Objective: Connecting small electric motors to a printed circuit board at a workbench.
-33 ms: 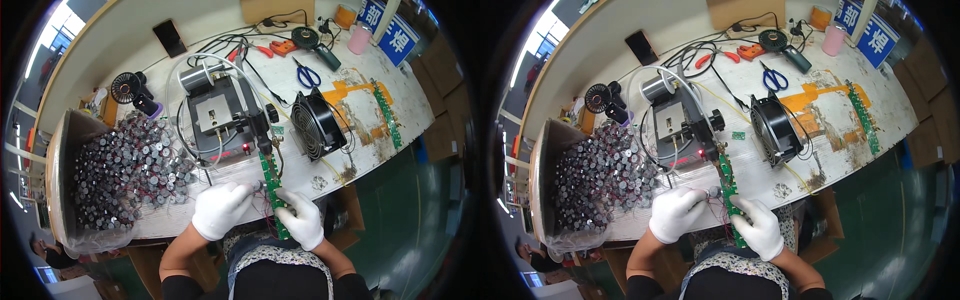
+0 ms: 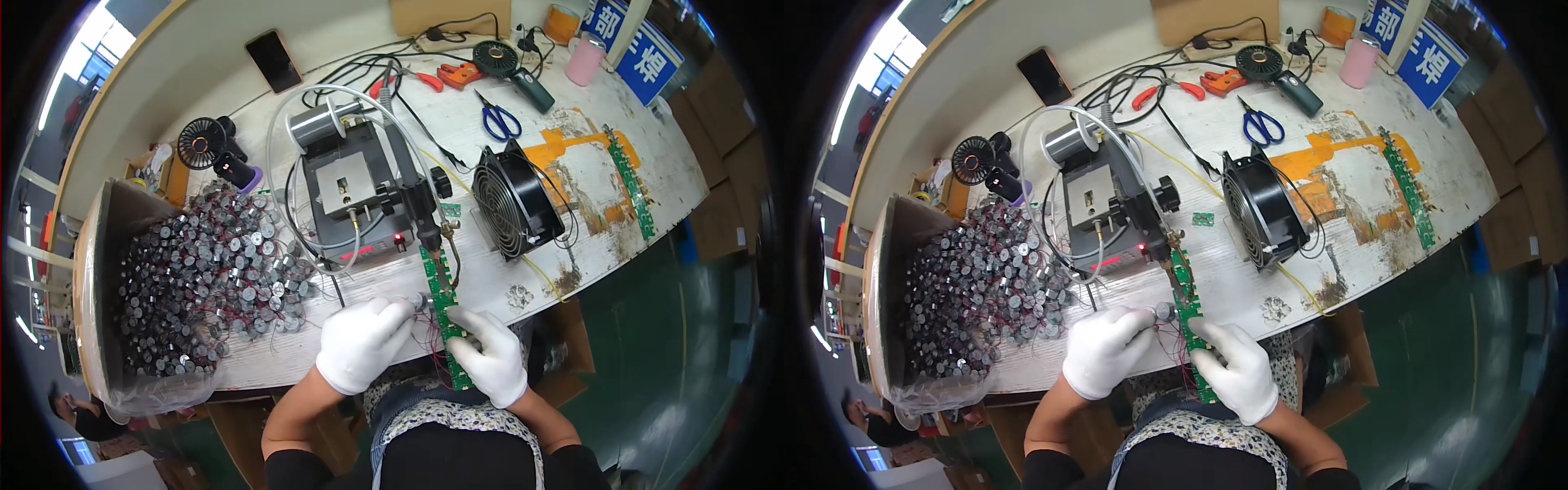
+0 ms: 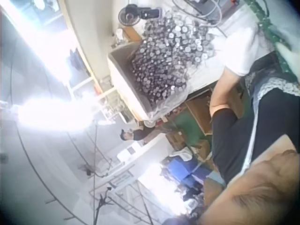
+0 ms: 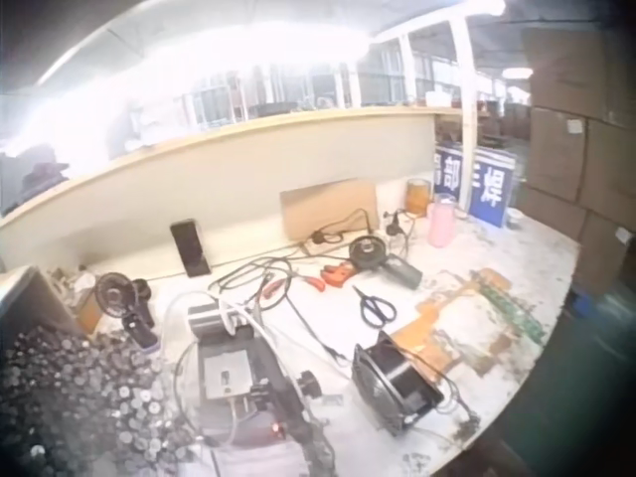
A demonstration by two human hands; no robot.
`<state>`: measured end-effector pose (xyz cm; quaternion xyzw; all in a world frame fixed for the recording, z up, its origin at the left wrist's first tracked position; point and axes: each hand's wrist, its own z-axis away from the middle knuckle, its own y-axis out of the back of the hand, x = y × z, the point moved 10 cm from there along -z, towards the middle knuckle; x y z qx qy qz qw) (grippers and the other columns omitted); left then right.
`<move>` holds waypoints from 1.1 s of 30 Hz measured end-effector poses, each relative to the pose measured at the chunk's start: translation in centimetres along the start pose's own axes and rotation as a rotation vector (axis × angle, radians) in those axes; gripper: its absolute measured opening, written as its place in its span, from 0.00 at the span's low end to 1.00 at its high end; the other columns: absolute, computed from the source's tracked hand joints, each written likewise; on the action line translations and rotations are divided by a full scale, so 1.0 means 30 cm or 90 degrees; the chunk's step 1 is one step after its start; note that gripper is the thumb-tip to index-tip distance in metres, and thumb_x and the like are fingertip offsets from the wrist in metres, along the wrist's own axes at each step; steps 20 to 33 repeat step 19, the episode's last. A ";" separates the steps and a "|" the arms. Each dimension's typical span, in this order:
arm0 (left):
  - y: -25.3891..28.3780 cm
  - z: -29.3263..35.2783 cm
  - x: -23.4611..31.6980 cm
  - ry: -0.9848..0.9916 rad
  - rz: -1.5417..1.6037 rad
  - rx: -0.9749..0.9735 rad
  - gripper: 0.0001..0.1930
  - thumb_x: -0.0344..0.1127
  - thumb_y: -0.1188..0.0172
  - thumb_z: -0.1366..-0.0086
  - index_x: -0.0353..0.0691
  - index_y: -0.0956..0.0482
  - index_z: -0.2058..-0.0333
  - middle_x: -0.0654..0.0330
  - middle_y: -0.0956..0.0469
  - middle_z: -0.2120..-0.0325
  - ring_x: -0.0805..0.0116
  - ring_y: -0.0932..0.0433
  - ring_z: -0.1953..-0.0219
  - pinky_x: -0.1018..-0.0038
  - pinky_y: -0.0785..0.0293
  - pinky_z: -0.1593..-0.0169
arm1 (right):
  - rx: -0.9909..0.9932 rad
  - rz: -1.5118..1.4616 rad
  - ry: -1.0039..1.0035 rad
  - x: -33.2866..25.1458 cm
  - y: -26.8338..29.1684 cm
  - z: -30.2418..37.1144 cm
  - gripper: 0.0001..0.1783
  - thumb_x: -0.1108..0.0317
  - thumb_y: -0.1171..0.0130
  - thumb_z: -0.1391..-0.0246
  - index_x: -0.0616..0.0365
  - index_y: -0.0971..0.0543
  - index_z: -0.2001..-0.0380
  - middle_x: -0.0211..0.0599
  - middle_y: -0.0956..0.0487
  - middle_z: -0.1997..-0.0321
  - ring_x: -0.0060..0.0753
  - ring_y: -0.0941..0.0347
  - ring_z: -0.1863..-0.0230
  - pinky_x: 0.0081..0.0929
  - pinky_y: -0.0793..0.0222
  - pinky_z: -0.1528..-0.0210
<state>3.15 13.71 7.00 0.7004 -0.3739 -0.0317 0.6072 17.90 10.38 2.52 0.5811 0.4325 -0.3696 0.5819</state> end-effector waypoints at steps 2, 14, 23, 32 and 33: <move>-0.023 0.011 0.008 0.033 -0.010 0.033 0.07 0.33 0.36 0.46 0.48 0.24 0.68 0.62 0.27 0.78 0.62 0.24 0.77 0.67 0.29 0.75 | 0.008 -0.002 0.004 0.001 0.002 0.001 0.21 0.78 0.39 0.52 0.62 0.22 0.52 0.42 0.22 0.64 0.36 0.24 0.66 0.28 0.28 0.61; -0.079 0.029 0.046 0.063 0.017 0.143 0.09 0.29 0.35 0.50 0.44 0.22 0.68 0.62 0.26 0.80 0.63 0.24 0.79 0.69 0.28 0.75 | 0.055 0.038 0.075 -0.030 0.020 0.011 0.20 0.81 0.38 0.54 0.60 0.20 0.54 0.42 0.22 0.64 0.37 0.23 0.67 0.28 0.27 0.63; -0.158 0.062 -0.052 0.231 0.355 0.028 0.08 0.29 0.37 0.44 0.43 0.19 0.64 0.57 0.19 0.73 0.62 0.21 0.77 0.70 0.24 0.71 | 0.055 0.054 0.085 -0.026 0.018 0.016 0.17 0.80 0.37 0.55 0.62 0.19 0.57 0.42 0.21 0.65 0.37 0.23 0.66 0.28 0.27 0.63; -0.158 0.062 -0.052 0.231 0.355 0.028 0.08 0.29 0.37 0.44 0.43 0.19 0.64 0.57 0.19 0.73 0.62 0.21 0.77 0.70 0.24 0.71 | 0.055 0.054 0.085 -0.026 0.018 0.016 0.17 0.80 0.37 0.55 0.62 0.19 0.57 0.42 0.21 0.65 0.37 0.23 0.66 0.28 0.27 0.63; -0.158 0.062 -0.052 0.231 0.355 0.028 0.08 0.29 0.37 0.44 0.43 0.19 0.64 0.57 0.19 0.73 0.62 0.21 0.77 0.70 0.24 0.71 | 0.055 0.054 0.085 -0.026 0.018 0.016 0.17 0.80 0.37 0.55 0.62 0.19 0.57 0.42 0.21 0.65 0.37 0.23 0.66 0.28 0.27 0.63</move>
